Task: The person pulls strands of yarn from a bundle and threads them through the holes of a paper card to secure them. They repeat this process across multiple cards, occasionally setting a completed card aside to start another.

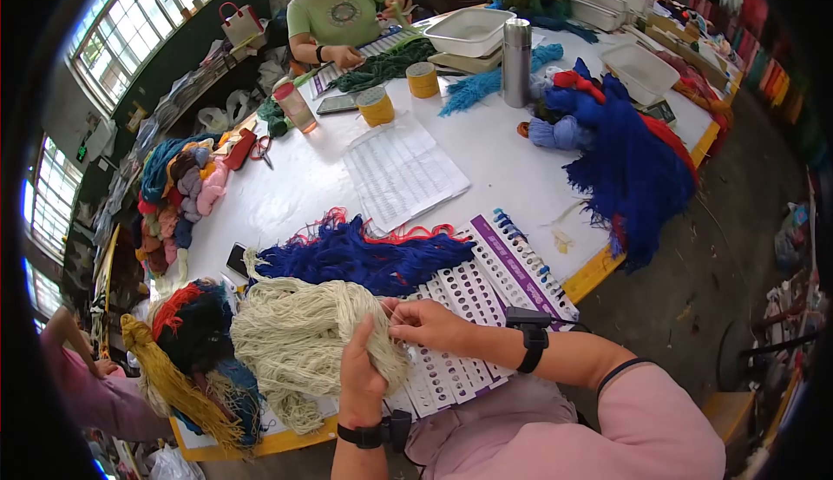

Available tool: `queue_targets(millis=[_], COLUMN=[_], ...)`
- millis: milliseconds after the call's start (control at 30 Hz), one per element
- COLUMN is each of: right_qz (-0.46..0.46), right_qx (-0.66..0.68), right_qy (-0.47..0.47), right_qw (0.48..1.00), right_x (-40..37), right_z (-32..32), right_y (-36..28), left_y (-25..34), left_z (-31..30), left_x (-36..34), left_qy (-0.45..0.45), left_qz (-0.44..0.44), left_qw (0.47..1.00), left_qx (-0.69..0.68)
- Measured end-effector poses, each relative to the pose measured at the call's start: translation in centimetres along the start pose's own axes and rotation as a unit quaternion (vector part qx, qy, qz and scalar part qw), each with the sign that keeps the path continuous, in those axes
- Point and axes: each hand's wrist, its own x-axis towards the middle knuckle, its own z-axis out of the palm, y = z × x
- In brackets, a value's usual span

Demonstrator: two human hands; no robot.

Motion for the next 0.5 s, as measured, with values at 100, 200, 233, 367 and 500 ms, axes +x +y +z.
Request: queue_targets(millis=[100,200,233,367,500], right_qz=[0.005,0.005,0.004,-0.029,-0.055], right_qx=[-0.011,-0.036,-0.046,-0.118,-0.113], right_qy=[0.003,0.011,0.014,0.022,0.025], right_qw=[1.000,0.999,0.999,0.992,0.992], right_x=[0.0,-0.1,-0.2,0.1,0.1], right_z=[0.0,0.1,0.2,0.2,0.2], right_y=[-0.2,-0.3,-0.3,0.6,0.8], left_y=[0.0,-0.1,-0.1,-0.2,-0.4], left_z=[-0.3,-0.5,-0.5,-0.3,-0.6], left_x=[0.1,0.2,0.3,0.4,0.5], left_qy=[0.003,0.004,0.008,0.033,0.042], left_qz=[-0.012,0.004,0.004,0.011,-0.002], left_qw=[1.000,1.000,1.000,0.998,0.999], left_qx=[-0.024,-0.006,0.007,0.044,0.033])
